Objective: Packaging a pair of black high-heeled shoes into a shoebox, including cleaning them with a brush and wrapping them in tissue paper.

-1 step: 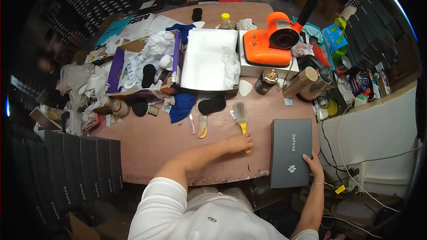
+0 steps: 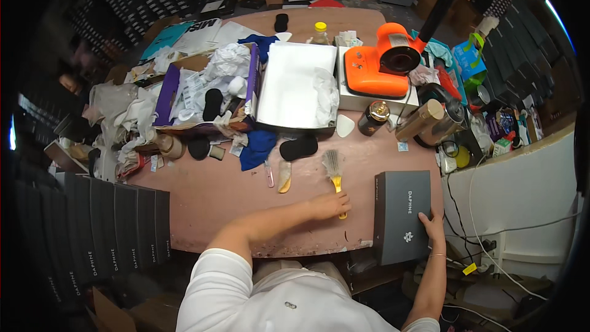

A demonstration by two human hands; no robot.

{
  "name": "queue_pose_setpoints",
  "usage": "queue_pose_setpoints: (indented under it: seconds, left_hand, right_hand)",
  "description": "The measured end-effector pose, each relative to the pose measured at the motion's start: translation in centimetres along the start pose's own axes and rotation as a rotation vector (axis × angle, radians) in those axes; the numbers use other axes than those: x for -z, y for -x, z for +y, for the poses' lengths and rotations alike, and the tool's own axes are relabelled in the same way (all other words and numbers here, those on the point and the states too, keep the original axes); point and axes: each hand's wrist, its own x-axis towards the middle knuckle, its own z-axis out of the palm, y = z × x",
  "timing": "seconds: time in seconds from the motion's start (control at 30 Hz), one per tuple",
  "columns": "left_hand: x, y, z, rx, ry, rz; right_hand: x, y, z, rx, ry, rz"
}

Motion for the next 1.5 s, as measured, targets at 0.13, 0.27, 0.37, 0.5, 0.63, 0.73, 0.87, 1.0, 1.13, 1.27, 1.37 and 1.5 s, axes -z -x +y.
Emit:
queue_pose_setpoints:
  seconds: [0.13, 0.27, 0.37, 0.5, 0.63, 0.73, 0.87, 1.0, 1.13, 1.27, 1.37, 1.5]
  left_hand:
    - [6.2, 6.1, 6.8, 0.147, 0.063, 0.191]
    - [9.4, 7.7, 7.9, 0.196, 0.002, 0.470]
    - [11.4, 9.5, 8.4, 0.444, -0.128, 0.740]
    - [14.0, 14.2, 11.4, 0.601, -0.170, 1.020]
    - [10.4, 22.6, 18.2, 0.735, -0.007, 1.125]
    - [3.7, 29.5, 23.2, 0.915, 0.039, 1.061]
    - [-2.1, 36.3, 30.3, 1.243, 0.233, 1.112]
    - [-1.8, 39.8, 33.7, 1.245, 0.106, 1.192]
    - [-0.4, 41.4, 36.4, 1.207, -0.027, 1.270]
    - [-1.7, 42.5, 37.9, 1.248, 0.034, 1.238]
    - [-1.8, 42.6, 38.5, 1.219, 0.059, 1.243]
    - [0.5, 42.2, 38.5, 1.119, -0.037, 1.296]
  right_hand:
    - [-8.7, -0.2, -10.7, 0.244, -0.048, -0.140]
    - [-21.5, 4.7, -14.0, 0.006, -0.734, -1.007]
    - [-27.8, 4.7, -20.7, 0.116, -1.074, -0.957]
    - [-33.5, -2.5, -26.1, 0.089, -1.119, -0.879]
    - [-39.2, -8.2, -29.5, 0.079, -0.737, -0.540]
    - [-40.4, -11.5, -29.8, 0.327, -0.267, -0.209]
    - [-43.9, 21.0, -46.9, 1.145, -0.272, -0.708]
    - [-41.7, 46.9, -59.3, 2.187, -0.263, -0.558]
    - [-40.1, 63.3, -69.7, 2.710, 0.228, 0.130]
    - [-39.8, 68.3, -70.6, 2.549, 0.965, 0.597]
    - [-39.3, 68.7, -70.5, 2.525, 1.060, 0.596]
    - [-36.1, 60.6, -71.2, 2.607, 0.798, 0.647]
